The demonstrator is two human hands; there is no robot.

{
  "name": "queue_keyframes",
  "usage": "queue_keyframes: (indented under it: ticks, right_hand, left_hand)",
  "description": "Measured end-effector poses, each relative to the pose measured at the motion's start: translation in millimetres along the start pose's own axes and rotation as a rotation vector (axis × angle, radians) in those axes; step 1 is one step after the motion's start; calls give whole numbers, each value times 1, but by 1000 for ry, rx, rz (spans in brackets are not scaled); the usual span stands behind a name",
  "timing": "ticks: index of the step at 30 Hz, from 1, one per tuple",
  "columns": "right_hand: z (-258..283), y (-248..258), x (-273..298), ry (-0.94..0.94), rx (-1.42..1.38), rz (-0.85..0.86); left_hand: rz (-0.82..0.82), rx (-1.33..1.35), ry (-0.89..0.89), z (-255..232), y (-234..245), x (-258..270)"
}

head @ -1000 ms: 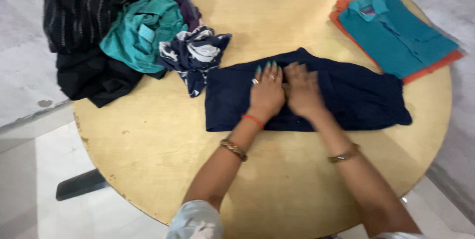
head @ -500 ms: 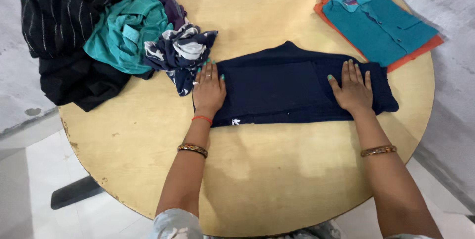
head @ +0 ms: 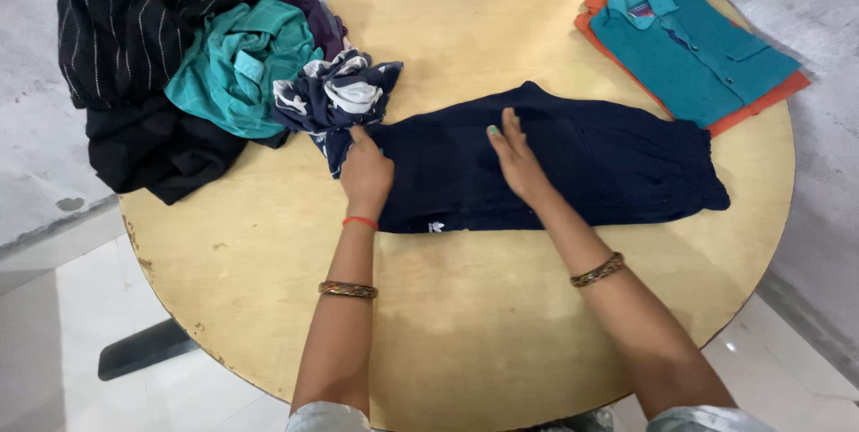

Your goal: The person folds several garments on a round wooden table. They smooth and fold a dark blue long-sleeved shirt, then a patterned top, and finally a teal checkered shirt, stacking each folded item on the right side of the table.

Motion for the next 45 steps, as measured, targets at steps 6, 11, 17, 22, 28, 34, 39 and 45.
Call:
queue_keyframes:
  ticks: [6,11,17,22,28,34,39,45]
  right_hand:
    - [29,-52,-6,119,-36,49]
    - [84,-96,4,1,6,39]
    - [120,-63,26,42,-1351,74]
    - [91,40,45,-33,-1307,-21]
    - [37,73,55,-260,-1217,-56]
    - [-3,138,87,-260,-1180,-166]
    - [-55,144,86,-361,-1174,-108]
    - [-75,143,82,-356,-1328,-87]
  left_hand:
    - [-74,341,-365,-4,27,-15]
    - [-64,618,-557,-33,61,-13]
    - [-39,623,-751,-120,38,2]
    - [604,981,-708,-177,-50,21]
    - [807,1203,-633,-180,-108,10]
    - [273,1071,-598,-136,-93,-14]
    - [97,873,-495,-122,-106,-14]
    - [-172,504,-537,-106,-139,-19]
Point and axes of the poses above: each hand's wrist, its own x-axis away from the middle knuckle, its own y-axis out of the back of the hand, z = x × y, the point moved 5 cm from there along -x, towards the middle knuckle, and after that the axes turned 6 degrees about z, right-handed, at the moved point
